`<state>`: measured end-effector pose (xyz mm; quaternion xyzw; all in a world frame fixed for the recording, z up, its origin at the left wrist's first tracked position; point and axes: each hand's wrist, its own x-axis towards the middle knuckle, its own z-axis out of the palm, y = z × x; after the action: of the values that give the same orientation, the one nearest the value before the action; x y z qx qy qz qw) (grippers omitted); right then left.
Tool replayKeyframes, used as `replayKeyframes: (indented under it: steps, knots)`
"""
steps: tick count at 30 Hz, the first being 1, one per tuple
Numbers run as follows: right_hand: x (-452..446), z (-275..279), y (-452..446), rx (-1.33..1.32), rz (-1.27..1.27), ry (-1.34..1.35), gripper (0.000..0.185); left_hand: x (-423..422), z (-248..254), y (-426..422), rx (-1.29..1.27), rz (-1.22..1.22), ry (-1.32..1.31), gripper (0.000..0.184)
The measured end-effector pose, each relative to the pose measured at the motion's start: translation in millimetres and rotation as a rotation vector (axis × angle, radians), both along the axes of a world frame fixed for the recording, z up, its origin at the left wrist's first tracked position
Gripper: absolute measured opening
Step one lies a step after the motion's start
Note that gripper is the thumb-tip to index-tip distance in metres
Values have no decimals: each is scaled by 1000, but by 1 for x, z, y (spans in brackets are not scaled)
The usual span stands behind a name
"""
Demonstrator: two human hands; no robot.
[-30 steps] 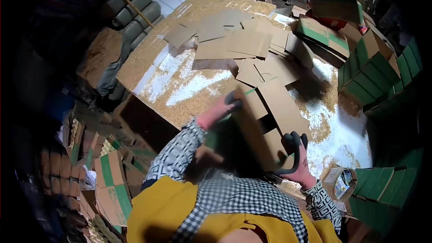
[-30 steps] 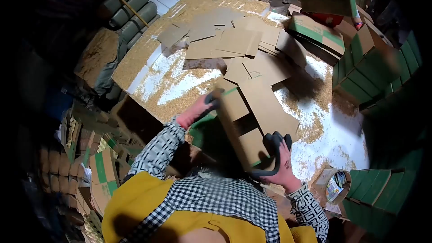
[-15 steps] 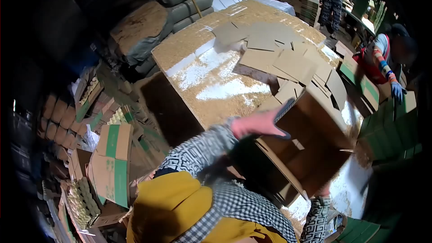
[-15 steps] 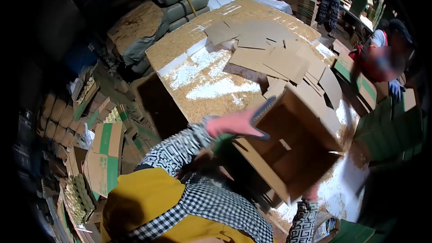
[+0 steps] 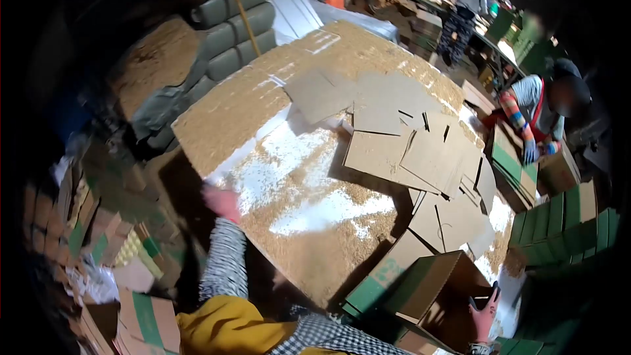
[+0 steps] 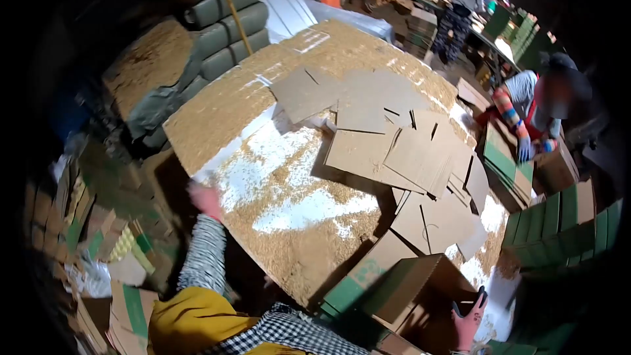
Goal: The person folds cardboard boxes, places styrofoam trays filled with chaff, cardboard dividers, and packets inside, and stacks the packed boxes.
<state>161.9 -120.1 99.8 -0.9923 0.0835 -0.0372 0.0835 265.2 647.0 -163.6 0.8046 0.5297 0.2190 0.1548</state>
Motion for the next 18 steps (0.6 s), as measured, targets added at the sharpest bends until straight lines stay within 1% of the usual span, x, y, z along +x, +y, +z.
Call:
replayKeyframes:
  steps: [2,3,4,6,7,8,10,11,12,13,14,16,17,18]
  knots:
    - [-7,-20,-21,-48,-80,13,96,-13,20,100,-63,405,165,87]
    - [-7,-19,-18,-42,-74,18,96,-15,-1,138,-207,336,-26,88]
    - [-2,-12,-13,-37,-62,23,95,-3,25,129,-366,210,-188,79]
    - [-2,-12,-14,-30,-53,38,94,32,25,135,-500,-70,-727,62]
    - [-3,-17,-18,-39,-80,25,94,54,23,126,-354,-151,-635,45]
    - [-6,-21,-22,-53,-111,9,94,67,33,101,-296,-149,-652,48]
    - [-1,-14,-13,-27,-115,31,94,71,68,55,-259,-4,-738,54]
    - [7,0,1,44,-72,33,94,66,84,43,-212,99,-718,57]
    - [5,2,4,20,-86,33,93,61,101,35,-161,200,-629,60]
    - [4,4,1,36,-54,9,92,51,113,25,34,297,-398,71]
    - [-1,2,1,60,-24,-12,91,39,106,35,43,312,-181,75]
    - [-5,3,5,80,-49,-2,92,24,76,71,-154,349,-30,83]
    - [-5,6,5,86,-63,-8,92,24,43,93,-319,140,-294,81]
    - [-8,6,5,58,-80,-22,92,24,12,115,-561,-49,-607,80]
